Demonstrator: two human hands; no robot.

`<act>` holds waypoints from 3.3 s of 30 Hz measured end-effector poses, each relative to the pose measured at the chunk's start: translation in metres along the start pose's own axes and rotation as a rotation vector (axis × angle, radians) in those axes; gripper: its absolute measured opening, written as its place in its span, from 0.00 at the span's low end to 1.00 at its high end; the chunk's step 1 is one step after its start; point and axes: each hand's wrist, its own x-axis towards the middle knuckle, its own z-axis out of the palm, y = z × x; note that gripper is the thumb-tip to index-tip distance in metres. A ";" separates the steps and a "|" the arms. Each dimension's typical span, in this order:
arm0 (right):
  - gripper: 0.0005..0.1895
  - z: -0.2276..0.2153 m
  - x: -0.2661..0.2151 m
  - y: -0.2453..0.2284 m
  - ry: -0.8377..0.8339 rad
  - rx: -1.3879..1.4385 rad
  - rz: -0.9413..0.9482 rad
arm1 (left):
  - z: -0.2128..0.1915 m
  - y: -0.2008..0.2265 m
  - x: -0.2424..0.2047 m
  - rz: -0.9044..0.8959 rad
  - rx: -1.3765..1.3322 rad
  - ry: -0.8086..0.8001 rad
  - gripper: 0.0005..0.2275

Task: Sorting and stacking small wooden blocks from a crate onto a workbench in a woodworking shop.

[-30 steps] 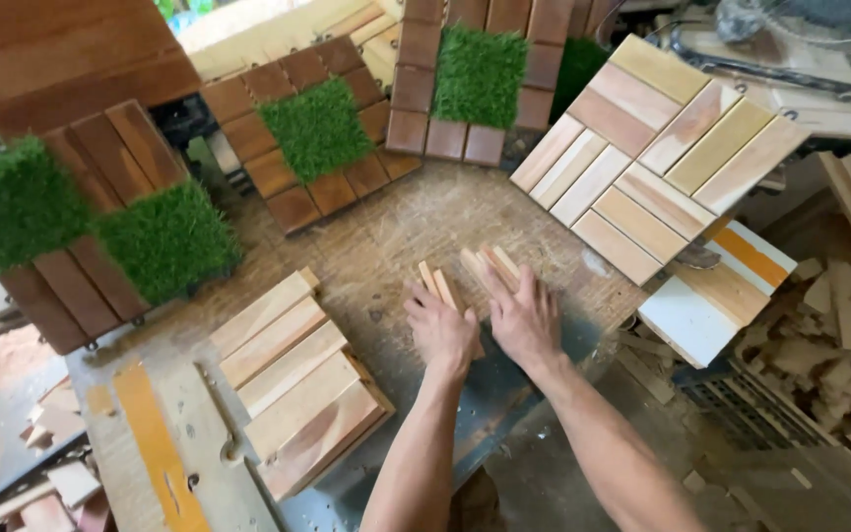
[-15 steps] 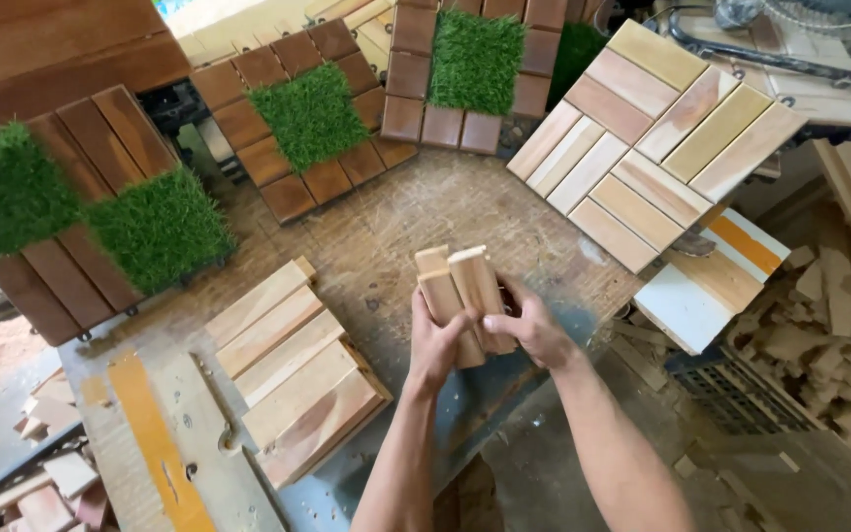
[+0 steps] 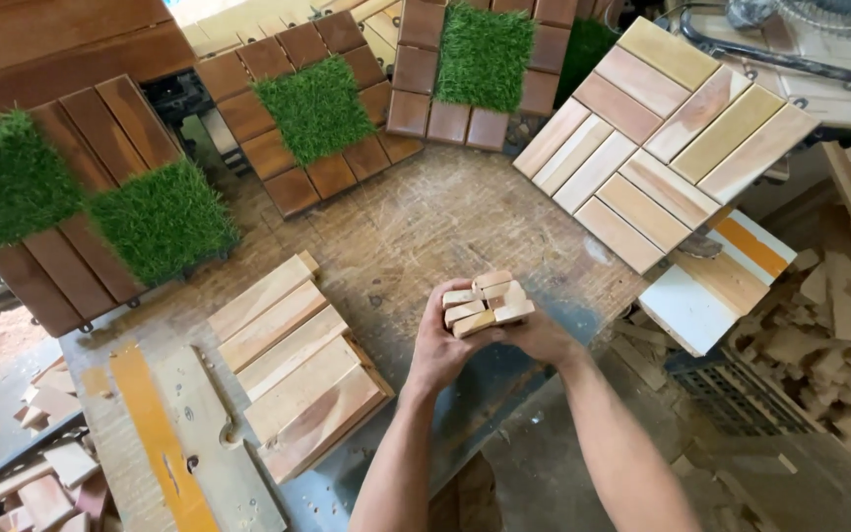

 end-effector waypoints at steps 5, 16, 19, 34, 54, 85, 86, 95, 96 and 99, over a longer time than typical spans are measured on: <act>0.40 0.003 0.005 0.005 -0.019 -0.076 -0.151 | 0.001 -0.001 0.001 0.087 0.024 0.008 0.35; 0.18 0.026 -0.035 -0.112 -0.134 0.097 -0.194 | 0.011 0.015 -0.005 0.003 0.190 0.098 0.27; 0.47 0.024 -0.026 -0.096 -0.060 0.012 -0.113 | 0.023 0.033 0.002 -0.233 0.176 0.244 0.22; 0.45 0.038 -0.011 -0.034 0.568 -1.044 -0.300 | 0.005 0.013 -0.014 -0.518 -0.067 0.553 0.38; 0.49 0.038 -0.059 -0.082 -0.093 0.418 -0.038 | 0.003 0.031 -0.048 -0.072 -0.087 0.069 0.32; 0.46 0.102 -0.100 -0.119 -0.735 -0.159 0.310 | 0.032 0.032 -0.207 -0.772 -0.257 0.998 0.31; 0.46 0.114 -0.098 -0.116 -0.785 -0.239 0.268 | 0.033 0.048 -0.209 -0.679 -0.494 1.133 0.29; 0.36 0.180 -0.069 -0.132 -0.660 -0.330 0.304 | 0.015 0.117 -0.197 -0.425 -0.998 1.300 0.26; 0.34 0.176 -0.070 -0.124 -0.501 -0.383 0.279 | 0.017 0.118 -0.198 -0.436 -0.976 1.303 0.26; 0.36 0.174 -0.080 -0.119 -0.287 -0.610 0.199 | 0.012 0.104 -0.199 -0.389 -0.975 1.290 0.26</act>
